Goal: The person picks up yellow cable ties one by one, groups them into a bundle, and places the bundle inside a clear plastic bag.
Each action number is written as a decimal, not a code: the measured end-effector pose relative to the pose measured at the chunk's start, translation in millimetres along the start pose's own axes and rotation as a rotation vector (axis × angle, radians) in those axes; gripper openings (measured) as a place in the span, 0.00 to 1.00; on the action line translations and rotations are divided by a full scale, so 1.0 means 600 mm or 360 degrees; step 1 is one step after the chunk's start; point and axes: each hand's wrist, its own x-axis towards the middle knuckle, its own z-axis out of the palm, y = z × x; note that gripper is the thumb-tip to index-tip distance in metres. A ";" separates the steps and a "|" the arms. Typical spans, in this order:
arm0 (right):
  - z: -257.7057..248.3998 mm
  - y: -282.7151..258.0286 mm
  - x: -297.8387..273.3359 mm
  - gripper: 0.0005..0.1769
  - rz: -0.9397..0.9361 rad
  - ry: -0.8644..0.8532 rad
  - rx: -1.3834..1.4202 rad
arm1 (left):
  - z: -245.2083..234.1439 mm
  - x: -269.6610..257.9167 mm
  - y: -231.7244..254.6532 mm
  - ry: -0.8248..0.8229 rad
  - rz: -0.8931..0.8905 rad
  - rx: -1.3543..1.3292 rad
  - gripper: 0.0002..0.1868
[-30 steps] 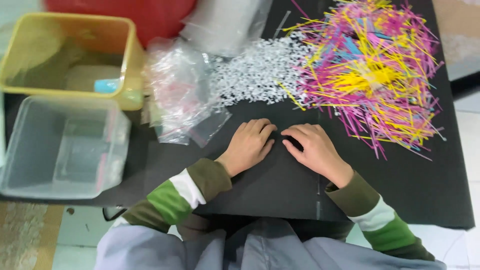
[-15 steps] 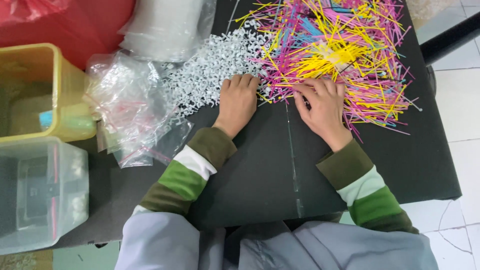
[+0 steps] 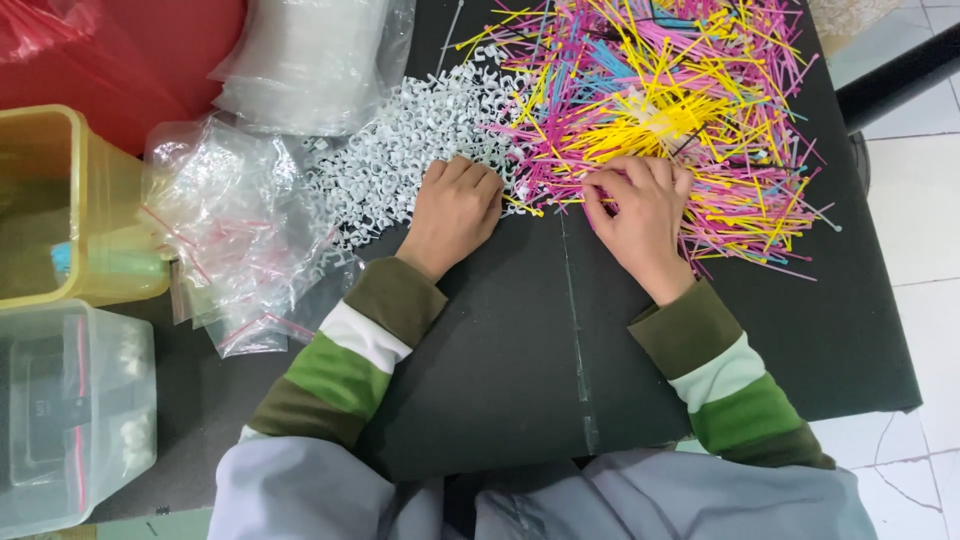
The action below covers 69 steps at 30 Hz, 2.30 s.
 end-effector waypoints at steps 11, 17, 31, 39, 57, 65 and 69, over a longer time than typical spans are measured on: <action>-0.014 0.013 -0.004 0.01 0.0032 0.0270 0.0159 | -0.046 0.015 -0.017 0.0323 0.0273 0.0188 0.05; -0.048 0.004 -0.005 0.02 0.0018 0.0326 0.0075 | -0.093 -0.007 -0.018 0.0388 0.0255 0.0357 0.06; -0.076 -0.139 -0.026 0.10 0.0029 -0.0056 0.0686 | -0.180 -0.138 0.073 -0.0292 -0.0165 -0.0563 0.08; -0.088 -0.189 -0.020 0.07 -0.0404 -0.0534 0.0959 | -0.203 -0.135 0.063 -0.0532 -0.0293 -0.0587 0.15; -0.079 -0.011 -0.024 0.05 0.0106 -0.0791 0.0163 | -0.138 0.017 0.084 -0.0418 -0.0008 -0.0114 0.07; -0.052 -0.012 -0.038 0.03 0.0141 -0.0712 0.0104 | 0.059 0.132 0.057 0.0011 0.0221 0.0280 0.06; -0.050 -0.016 -0.034 0.04 0.0073 -0.0544 0.0037 | 0.107 0.142 0.045 0.0024 0.0296 0.0291 0.08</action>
